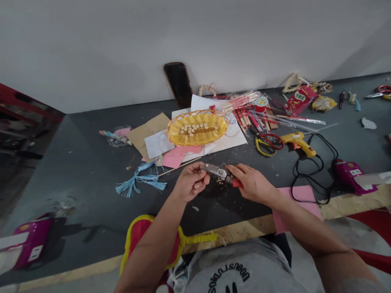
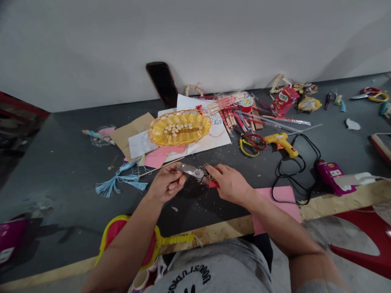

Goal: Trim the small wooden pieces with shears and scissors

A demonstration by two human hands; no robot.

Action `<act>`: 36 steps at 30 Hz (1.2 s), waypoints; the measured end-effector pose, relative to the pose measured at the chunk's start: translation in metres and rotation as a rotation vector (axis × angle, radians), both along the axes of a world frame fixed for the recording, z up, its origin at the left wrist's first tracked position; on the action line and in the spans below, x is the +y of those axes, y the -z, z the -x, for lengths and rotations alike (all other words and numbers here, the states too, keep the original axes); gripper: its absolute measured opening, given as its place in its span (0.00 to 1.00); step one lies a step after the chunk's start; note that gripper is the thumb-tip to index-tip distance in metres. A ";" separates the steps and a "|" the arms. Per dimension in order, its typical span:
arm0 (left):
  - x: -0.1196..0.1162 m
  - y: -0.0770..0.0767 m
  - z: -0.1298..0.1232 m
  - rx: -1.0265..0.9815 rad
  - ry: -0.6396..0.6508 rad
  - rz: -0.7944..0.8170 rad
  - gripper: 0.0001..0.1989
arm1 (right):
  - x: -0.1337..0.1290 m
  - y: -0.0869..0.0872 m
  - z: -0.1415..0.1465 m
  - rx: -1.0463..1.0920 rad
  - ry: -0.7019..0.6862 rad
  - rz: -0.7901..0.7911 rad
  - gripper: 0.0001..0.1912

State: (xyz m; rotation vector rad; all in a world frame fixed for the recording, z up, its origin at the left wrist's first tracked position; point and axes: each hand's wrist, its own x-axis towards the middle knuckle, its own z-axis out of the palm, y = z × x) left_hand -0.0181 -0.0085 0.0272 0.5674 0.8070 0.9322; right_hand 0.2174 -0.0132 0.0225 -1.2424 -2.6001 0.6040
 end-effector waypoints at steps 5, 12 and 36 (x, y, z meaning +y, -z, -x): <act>0.000 0.007 -0.011 0.290 -0.175 -0.170 0.17 | -0.001 0.001 0.001 -0.026 0.042 0.014 0.31; 0.000 0.008 -0.008 0.271 -0.150 -0.194 0.19 | -0.004 -0.003 -0.001 0.021 0.009 0.049 0.32; 0.000 0.002 0.006 -0.098 0.064 -0.024 0.13 | 0.000 -0.003 0.000 0.017 -0.040 0.018 0.35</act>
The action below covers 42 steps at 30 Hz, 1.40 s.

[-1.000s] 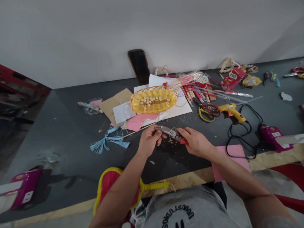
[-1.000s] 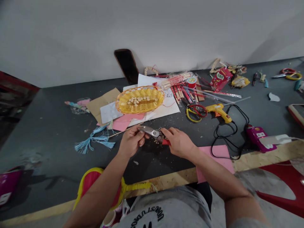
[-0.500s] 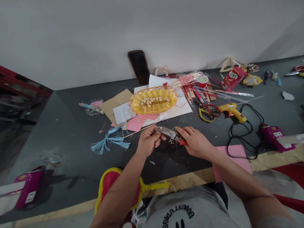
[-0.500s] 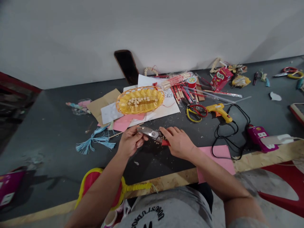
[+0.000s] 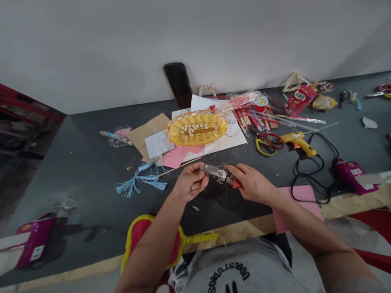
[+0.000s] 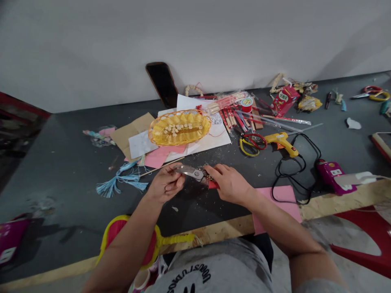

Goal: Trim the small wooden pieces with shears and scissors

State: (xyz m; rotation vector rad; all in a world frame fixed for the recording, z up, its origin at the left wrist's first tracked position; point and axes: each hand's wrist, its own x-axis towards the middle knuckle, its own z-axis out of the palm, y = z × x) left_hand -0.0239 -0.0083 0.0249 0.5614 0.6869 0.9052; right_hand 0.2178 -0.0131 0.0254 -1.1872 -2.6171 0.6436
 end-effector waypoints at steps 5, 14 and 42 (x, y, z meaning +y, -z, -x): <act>0.000 -0.001 -0.010 0.140 -0.106 -0.012 0.19 | -0.003 -0.002 0.001 -0.060 0.047 0.030 0.32; 0.005 0.000 -0.013 0.289 -0.204 -0.066 0.23 | 0.001 0.005 0.000 -0.044 0.069 -0.029 0.31; 0.005 0.006 -0.016 0.420 -0.217 -0.098 0.20 | 0.041 0.009 -0.048 0.788 0.835 0.007 0.12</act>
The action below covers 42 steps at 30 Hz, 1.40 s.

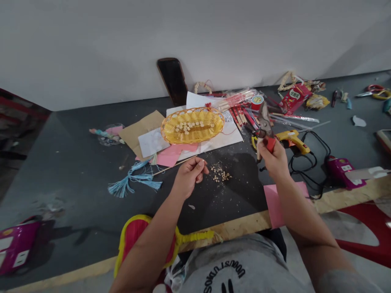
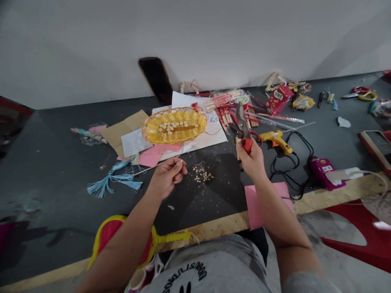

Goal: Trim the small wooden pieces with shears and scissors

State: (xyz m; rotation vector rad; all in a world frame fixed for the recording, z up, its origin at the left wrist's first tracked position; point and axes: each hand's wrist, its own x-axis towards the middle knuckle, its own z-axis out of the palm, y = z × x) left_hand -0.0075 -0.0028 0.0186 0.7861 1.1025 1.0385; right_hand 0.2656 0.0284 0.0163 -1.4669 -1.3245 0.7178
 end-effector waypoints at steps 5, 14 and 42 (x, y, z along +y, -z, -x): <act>0.000 0.002 0.000 0.037 0.013 -0.023 0.19 | 0.005 -0.004 -0.008 0.451 0.006 0.083 0.20; 0.001 0.004 0.001 0.064 0.022 -0.036 0.20 | 0.003 -0.007 -0.011 0.222 -0.157 0.291 0.21; -0.001 -0.001 0.000 -0.073 -0.098 -0.075 0.19 | -0.022 0.008 0.037 -0.687 -0.303 -0.310 0.10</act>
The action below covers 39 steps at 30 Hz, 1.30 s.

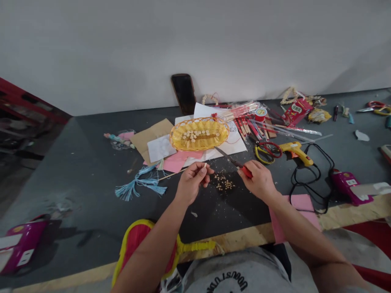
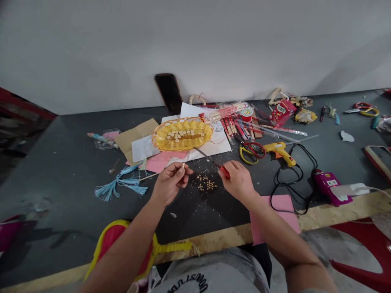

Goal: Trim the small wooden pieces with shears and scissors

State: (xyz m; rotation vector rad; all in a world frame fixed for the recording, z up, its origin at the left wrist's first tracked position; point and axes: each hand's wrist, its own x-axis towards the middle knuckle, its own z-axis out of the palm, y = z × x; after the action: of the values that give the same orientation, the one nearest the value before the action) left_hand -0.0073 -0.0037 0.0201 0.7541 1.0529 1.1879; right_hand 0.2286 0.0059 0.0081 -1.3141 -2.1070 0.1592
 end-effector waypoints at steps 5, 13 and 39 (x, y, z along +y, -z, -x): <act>0.001 -0.001 0.000 -0.033 -0.051 0.018 0.21 | -0.003 -0.001 0.005 -0.017 -0.114 0.021 0.14; 0.001 0.002 -0.001 0.011 -0.061 0.012 0.21 | -0.006 -0.002 0.005 0.018 -0.177 -0.014 0.13; -0.003 0.003 -0.002 0.130 -0.091 -0.047 0.21 | -0.020 -0.008 0.009 -0.040 -0.115 -0.032 0.04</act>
State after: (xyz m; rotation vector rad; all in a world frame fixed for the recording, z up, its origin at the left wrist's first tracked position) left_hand -0.0057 -0.0069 0.0175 0.8365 1.1804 1.2587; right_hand 0.2192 -0.0136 0.0159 -1.1874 -2.2105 0.1482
